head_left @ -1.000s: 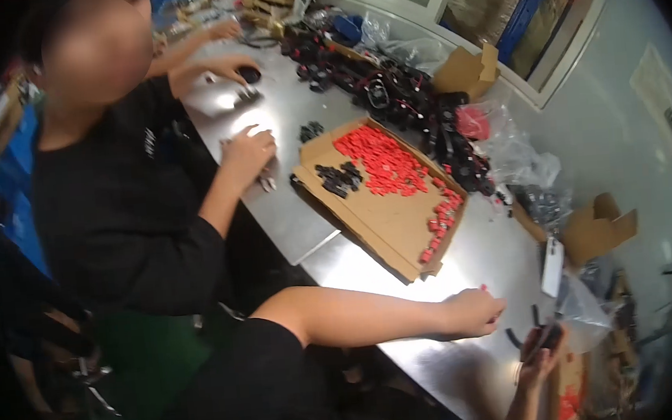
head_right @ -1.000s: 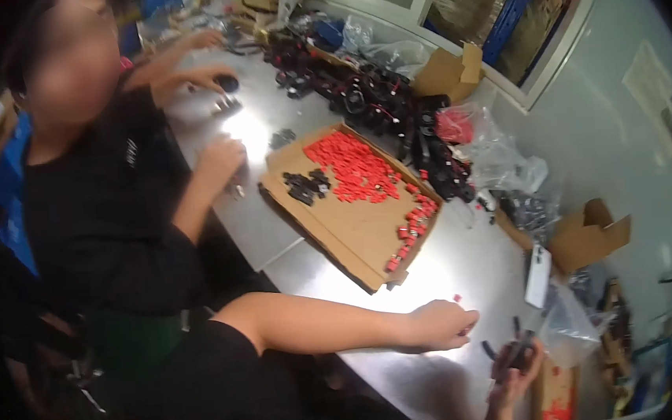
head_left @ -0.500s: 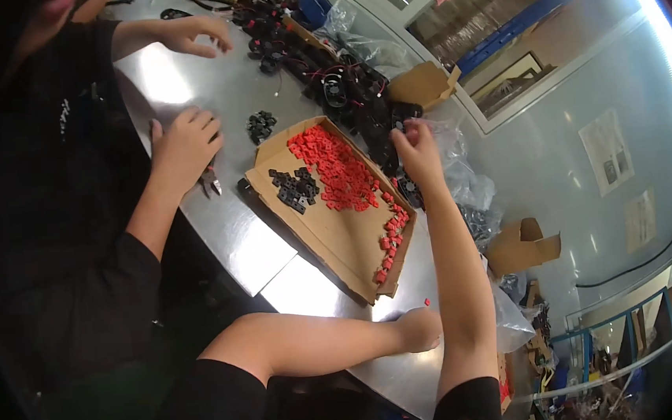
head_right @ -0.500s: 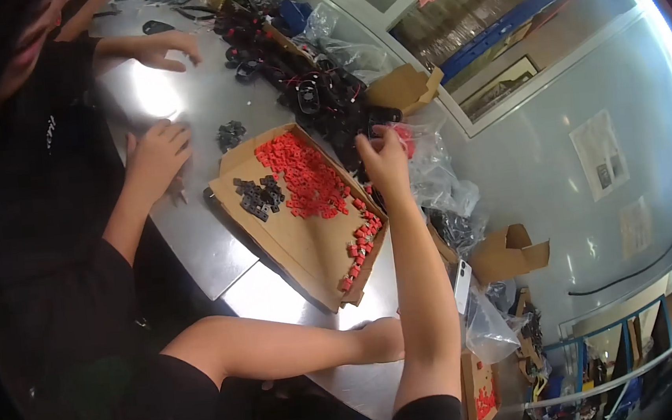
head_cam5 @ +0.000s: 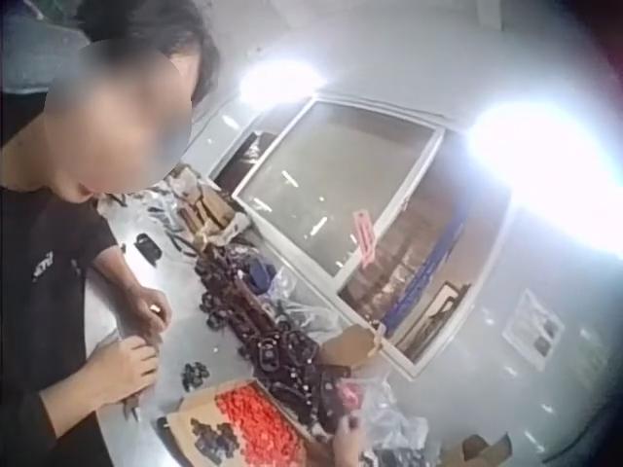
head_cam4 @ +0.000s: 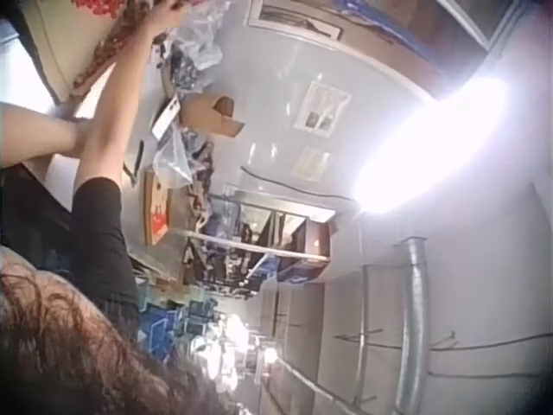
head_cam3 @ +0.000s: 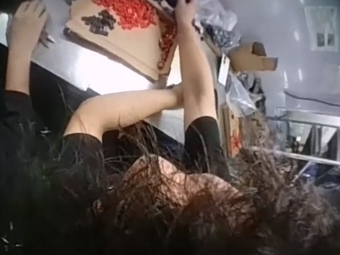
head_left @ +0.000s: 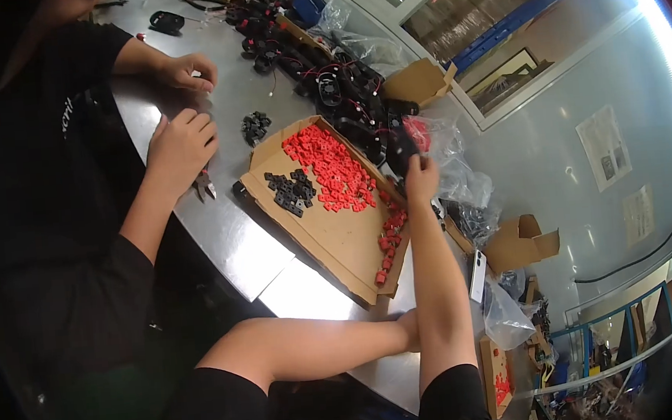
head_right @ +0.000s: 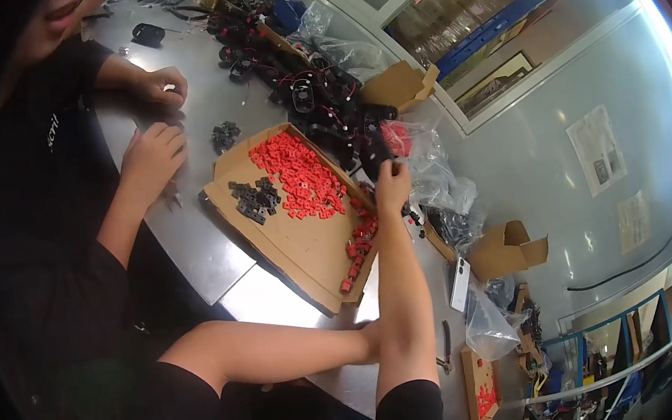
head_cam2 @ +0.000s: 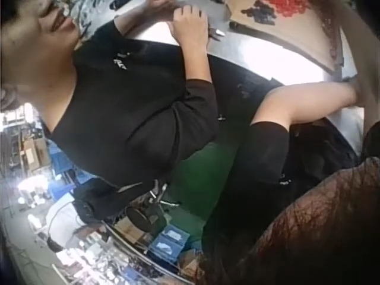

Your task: Assembling the internal and external casing components of a computer mouse.

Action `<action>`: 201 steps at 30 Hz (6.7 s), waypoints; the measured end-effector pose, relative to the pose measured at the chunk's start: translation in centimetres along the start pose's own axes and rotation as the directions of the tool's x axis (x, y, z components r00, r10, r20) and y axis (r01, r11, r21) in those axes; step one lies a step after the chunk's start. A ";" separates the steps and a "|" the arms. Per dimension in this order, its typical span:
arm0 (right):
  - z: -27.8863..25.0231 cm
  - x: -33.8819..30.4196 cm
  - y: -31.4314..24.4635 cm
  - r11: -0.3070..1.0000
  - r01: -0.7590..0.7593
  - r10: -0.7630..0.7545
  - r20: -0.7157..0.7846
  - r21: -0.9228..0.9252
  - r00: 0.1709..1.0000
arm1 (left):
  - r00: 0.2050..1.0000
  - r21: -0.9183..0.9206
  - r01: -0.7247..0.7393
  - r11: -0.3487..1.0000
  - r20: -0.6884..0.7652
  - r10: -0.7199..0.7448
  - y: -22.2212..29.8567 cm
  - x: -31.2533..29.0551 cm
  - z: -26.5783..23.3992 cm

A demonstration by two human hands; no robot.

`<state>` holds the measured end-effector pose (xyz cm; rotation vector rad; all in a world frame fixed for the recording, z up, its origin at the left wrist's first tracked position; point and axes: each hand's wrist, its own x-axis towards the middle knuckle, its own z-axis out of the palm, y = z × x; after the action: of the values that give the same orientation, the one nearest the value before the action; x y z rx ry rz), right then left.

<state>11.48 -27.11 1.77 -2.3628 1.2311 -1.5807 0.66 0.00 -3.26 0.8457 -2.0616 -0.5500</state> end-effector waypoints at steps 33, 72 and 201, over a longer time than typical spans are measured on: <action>-37.8 -24.1 -0.4 0.217 -0.671 0.469 0.527 0.709 0.709 | 0.924 -0.669 0.213 0.712 -0.100 -0.369 5.1 -0.1 -4.0; -38.2 -24.6 -1.4 0.596 -0.492 0.339 0.356 0.635 0.871 | 0.901 -0.292 -0.092 0.952 -0.432 -0.046 4.7 0.2 -5.1; -38.1 -24.5 -2.8 0.932 -0.060 -0.050 0.291 0.358 0.955 | 0.944 -0.686 0.286 0.670 0.080 -0.321 5.5 -0.7 -3.4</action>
<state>-21.27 4.36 2.60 -2.2427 0.8024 -1.2570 1.75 3.96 1.76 0.7204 -1.4657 -1.3734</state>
